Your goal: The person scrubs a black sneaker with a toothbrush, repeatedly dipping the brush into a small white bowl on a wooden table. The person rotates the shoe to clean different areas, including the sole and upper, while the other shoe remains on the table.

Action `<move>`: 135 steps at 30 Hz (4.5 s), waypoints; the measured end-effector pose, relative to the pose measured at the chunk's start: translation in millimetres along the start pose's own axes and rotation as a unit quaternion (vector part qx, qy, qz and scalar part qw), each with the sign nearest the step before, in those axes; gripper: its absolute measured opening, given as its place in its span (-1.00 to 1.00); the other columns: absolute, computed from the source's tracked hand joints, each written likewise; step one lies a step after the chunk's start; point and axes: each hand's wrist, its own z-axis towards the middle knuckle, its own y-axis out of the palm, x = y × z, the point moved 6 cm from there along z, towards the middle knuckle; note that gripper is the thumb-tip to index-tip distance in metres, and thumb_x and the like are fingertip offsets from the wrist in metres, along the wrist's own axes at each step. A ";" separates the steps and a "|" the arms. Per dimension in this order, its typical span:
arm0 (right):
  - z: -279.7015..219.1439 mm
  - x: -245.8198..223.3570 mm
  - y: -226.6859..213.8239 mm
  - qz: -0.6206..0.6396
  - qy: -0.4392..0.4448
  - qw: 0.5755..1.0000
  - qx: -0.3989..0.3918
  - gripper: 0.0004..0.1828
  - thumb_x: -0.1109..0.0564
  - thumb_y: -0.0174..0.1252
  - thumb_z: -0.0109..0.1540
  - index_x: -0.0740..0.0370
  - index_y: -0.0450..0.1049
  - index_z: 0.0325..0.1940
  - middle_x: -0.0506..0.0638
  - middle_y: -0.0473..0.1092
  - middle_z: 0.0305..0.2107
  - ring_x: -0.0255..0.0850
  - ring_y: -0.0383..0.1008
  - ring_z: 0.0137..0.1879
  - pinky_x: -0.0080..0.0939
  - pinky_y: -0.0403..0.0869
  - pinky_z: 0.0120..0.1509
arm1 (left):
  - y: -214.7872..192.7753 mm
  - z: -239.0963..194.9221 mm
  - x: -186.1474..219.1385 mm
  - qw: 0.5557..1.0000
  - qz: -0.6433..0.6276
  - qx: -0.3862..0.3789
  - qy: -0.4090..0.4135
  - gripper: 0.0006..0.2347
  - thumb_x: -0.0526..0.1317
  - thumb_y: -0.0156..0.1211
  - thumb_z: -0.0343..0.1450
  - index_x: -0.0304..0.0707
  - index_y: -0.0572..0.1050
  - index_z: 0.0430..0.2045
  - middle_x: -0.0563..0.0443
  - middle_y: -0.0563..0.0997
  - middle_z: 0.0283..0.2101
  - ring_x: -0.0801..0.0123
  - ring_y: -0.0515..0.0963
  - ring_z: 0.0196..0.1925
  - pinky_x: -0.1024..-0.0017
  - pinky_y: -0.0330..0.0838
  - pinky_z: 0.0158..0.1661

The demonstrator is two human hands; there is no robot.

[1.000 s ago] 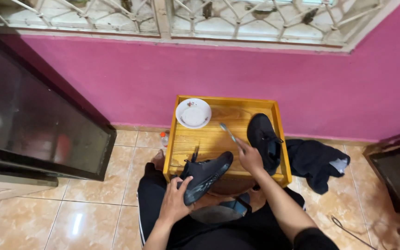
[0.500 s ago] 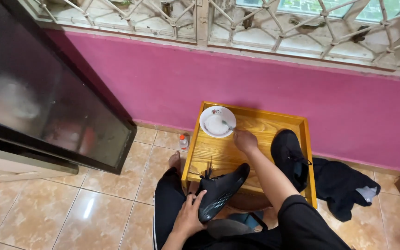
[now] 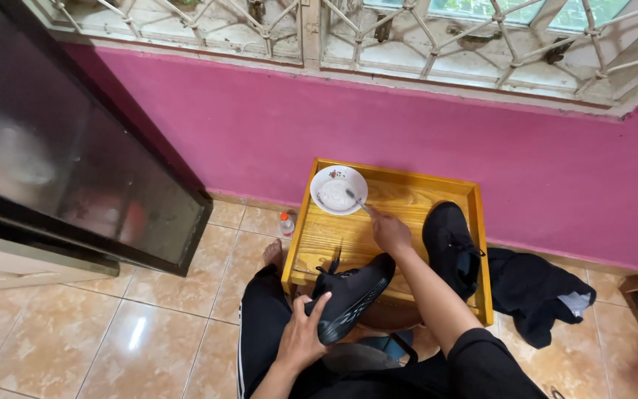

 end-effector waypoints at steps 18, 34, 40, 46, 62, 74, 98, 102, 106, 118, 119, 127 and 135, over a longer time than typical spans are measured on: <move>-217.1 36.9 63.8 0.283 -0.051 0.940 0.184 -0.58 0.15 0.05 0.25 0.08 0.59 0.18 -0.02 0.57 0.06 -0.21 0.58 0.19 -0.23 0.49 0.24 | -14.8 23.5 -16.3 0.998 0.059 -0.010 0.005 -0.01 -0.27 0.50 0.17 0.09 -0.10 0.49 -0.19 0.11 0.22 -0.30 0.48 0.06 0.08 0.53 -0.31; -238.5 10.7 99.1 0.147 -0.025 0.958 0.246 -0.47 0.06 0.02 0.36 -0.14 0.34 0.45 -0.12 0.44 -0.63 -0.18 0.36 -0.63 -0.09 0.21 -0.63 | 5.6 18.7 -13.4 0.986 0.112 0.084 0.095 -0.07 -0.41 0.37 0.20 -0.17 -0.14 0.45 -0.24 0.07 0.35 -0.27 0.33 0.22 0.12 0.56 -0.21; -247.5 24.3 99.5 0.124 -0.116 0.950 0.263 -0.33 0.13 0.11 0.20 -0.25 0.35 0.42 -0.15 0.63 -0.34 -0.17 0.59 -0.36 -0.08 0.47 -0.37 | 2.3 16.0 -7.4 0.975 0.115 0.108 0.154 -0.07 -0.56 0.20 0.18 -0.08 -0.18 0.46 -0.23 0.15 0.34 -0.22 0.40 0.20 0.25 0.47 -0.55; -287.9 -15.9 96.8 0.168 -0.232 0.918 0.275 -0.49 0.15 -0.03 0.36 0.02 0.34 0.43 -0.02 0.59 -0.38 -0.11 0.45 -0.55 -0.08 0.39 -0.48 | 4.9 18.8 -11.1 0.977 0.120 0.102 0.145 -0.09 -0.53 0.18 0.23 -0.16 -0.23 0.47 -0.29 0.08 0.40 -0.30 0.32 0.31 0.18 0.54 -0.42; -275.1 29.6 36.1 0.199 -0.020 0.909 0.367 -0.52 0.20 0.04 0.30 -0.08 0.49 0.30 -0.08 0.57 -0.49 -0.25 0.48 -0.56 -0.28 0.49 -0.39 | -1.7 14.9 -9.1 0.990 0.074 0.100 0.064 -0.08 -0.38 0.32 0.20 -0.30 -0.15 0.46 -0.33 0.11 0.38 -0.38 0.42 0.20 0.05 0.58 -0.34; -279.9 -1.4 138.9 0.273 -0.072 0.938 0.200 -0.39 0.13 0.03 0.35 -0.12 0.22 0.52 -0.06 0.45 -0.58 -0.21 0.31 -0.58 -0.13 0.24 -0.48 | 8.3 14.9 -14.7 0.993 0.069 0.071 0.065 -0.09 -0.26 0.35 0.29 -0.30 -0.21 0.47 -0.31 0.02 0.44 -0.28 0.11 0.46 0.02 0.45 0.05; -259.6 32.2 60.7 0.192 0.034 0.937 0.291 -0.83 0.06 0.12 0.28 -0.06 0.62 -0.13 0.06 0.61 -0.33 0.08 0.60 -0.08 0.08 0.54 0.01 | -15.4 13.3 0.5 0.992 0.060 0.088 0.064 -0.03 -0.35 0.43 0.11 -0.13 -0.01 0.48 -0.26 0.27 0.24 -0.33 0.49 0.17 -0.02 0.59 -0.09; -261.8 11.4 90.3 0.242 -0.087 0.938 0.231 -0.62 0.13 0.12 0.24 -0.02 0.60 0.13 0.16 0.60 -0.37 0.17 0.60 -0.21 0.15 0.59 -0.17 | -18.3 17.2 1.2 0.994 0.059 0.072 0.058 -0.11 -0.29 0.47 0.12 0.05 0.16 0.43 -0.23 0.28 0.23 -0.36 0.52 0.13 -0.04 0.52 0.01; -259.2 22.3 109.8 0.255 -0.061 0.945 0.196 -0.44 0.13 0.07 0.23 -0.18 0.46 0.34 0.00 0.63 -0.33 0.03 0.64 -0.19 0.05 0.62 -0.14 | -17.3 21.4 -3.3 0.991 0.095 0.067 0.068 -0.17 -0.25 0.48 0.14 0.11 0.24 0.39 -0.19 0.30 0.22 -0.30 0.55 0.13 0.01 0.50 0.04; -261.3 41.9 89.8 0.243 0.020 0.951 0.192 -0.46 0.07 -0.10 0.41 -0.17 0.32 0.50 0.13 0.62 -0.29 0.00 0.62 -0.36 -0.14 0.56 -0.31 | -14.1 13.2 16.9 0.985 0.126 0.078 0.091 -0.21 -0.33 0.40 0.10 0.07 0.29 0.34 -0.23 0.29 0.19 -0.32 0.55 0.08 0.00 0.48 0.03; -264.7 34.5 91.3 0.210 -0.004 0.962 0.175 -0.46 0.08 -0.08 0.40 -0.11 0.29 0.50 0.17 0.61 -0.25 0.05 0.63 -0.30 -0.07 0.59 -0.29 | -10.0 13.7 16.3 0.981 0.138 0.091 0.106 -0.23 -0.33 0.38 0.12 0.08 0.31 0.32 -0.22 0.30 0.19 -0.30 0.56 0.08 0.02 0.48 0.02; -267.4 36.3 73.2 0.234 0.055 0.963 0.119 -0.48 0.04 -0.11 0.42 -0.03 0.31 0.49 0.26 0.56 -0.04 0.14 0.61 0.00 0.07 0.61 -0.03 | -6.1 10.5 23.2 0.978 0.126 0.119 0.113 -0.22 -0.29 0.39 0.10 0.11 0.30 0.32 -0.18 0.28 0.18 -0.28 0.55 0.09 0.03 0.55 -0.03; -247.2 38.8 96.8 0.256 0.078 0.958 0.106 -0.48 -0.04 -0.09 0.42 -0.04 0.31 0.48 0.21 0.44 0.18 0.21 0.44 0.28 0.23 0.45 0.33 | -8.5 7.4 21.2 0.988 0.107 0.092 0.056 -0.07 -0.34 0.43 0.07 0.14 0.13 0.43 -0.23 0.22 0.19 -0.37 0.50 0.12 -0.11 0.61 -0.09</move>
